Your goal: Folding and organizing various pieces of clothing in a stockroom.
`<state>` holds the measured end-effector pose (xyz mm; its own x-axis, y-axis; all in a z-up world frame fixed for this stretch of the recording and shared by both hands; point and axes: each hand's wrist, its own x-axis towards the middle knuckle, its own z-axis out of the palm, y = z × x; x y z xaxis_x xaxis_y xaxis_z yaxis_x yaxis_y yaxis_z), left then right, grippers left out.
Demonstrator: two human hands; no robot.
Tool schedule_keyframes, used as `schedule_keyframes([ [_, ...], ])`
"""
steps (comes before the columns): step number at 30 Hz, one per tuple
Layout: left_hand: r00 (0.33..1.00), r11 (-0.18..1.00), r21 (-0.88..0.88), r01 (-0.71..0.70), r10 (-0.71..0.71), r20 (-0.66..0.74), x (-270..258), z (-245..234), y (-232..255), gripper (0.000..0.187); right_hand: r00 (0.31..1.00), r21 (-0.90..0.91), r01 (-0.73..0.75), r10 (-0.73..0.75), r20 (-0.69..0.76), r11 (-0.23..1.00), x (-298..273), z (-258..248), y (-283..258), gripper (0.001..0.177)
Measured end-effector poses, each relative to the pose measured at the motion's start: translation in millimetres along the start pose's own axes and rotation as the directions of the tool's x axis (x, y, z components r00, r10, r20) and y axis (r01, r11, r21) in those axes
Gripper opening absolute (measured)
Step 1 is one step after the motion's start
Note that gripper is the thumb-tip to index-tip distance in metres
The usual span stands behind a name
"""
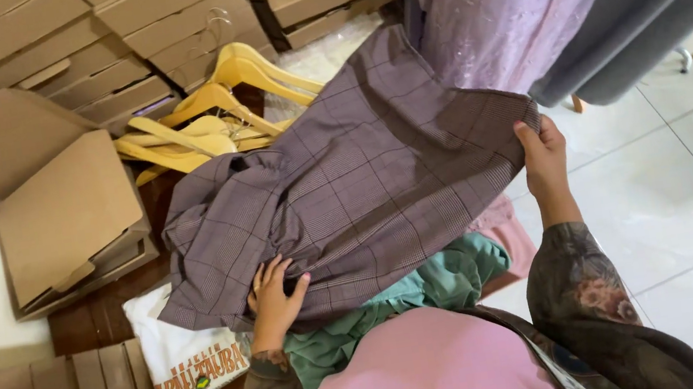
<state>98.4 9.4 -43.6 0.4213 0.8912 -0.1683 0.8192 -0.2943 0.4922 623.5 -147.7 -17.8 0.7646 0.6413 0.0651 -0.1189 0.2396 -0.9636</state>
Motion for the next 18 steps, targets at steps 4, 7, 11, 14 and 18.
schedule_keyframes([
  [4,0.984,0.996,0.009,-0.085,0.086,-0.159,-1.7,6.8,2.6,0.066,0.997,-0.012,0.072,-0.073,-0.024,0.997,-2.4,-16.7,31.0,0.019],
  [7,0.96,0.985,0.084,0.149,-0.124,-0.251,-2.1,-22.2,32.2,0.072,1.0,-0.633,-0.008,0.019,0.011,0.774,-14.4,-14.5,5.6,0.046],
  [11,0.882,0.915,-0.057,0.4,-0.401,-0.248,17.3,-27.2,5.3,0.102,0.923,-0.857,-0.201,0.384,-0.004,0.475,-24.9,-20.3,-46.3,0.049],
  [14,0.876,0.89,-0.034,0.455,-0.454,-0.166,20.8,-44.7,-4.4,0.114,0.821,-0.837,-0.189,0.55,0.153,0.514,-25.7,-44.1,-42.4,0.069],
  [18,0.909,0.918,0.095,0.385,-0.36,-0.209,18.5,-48.2,-36.2,0.079,0.779,-0.948,-0.051,0.607,0.159,0.314,-24.8,-68.6,-16.6,0.065],
])
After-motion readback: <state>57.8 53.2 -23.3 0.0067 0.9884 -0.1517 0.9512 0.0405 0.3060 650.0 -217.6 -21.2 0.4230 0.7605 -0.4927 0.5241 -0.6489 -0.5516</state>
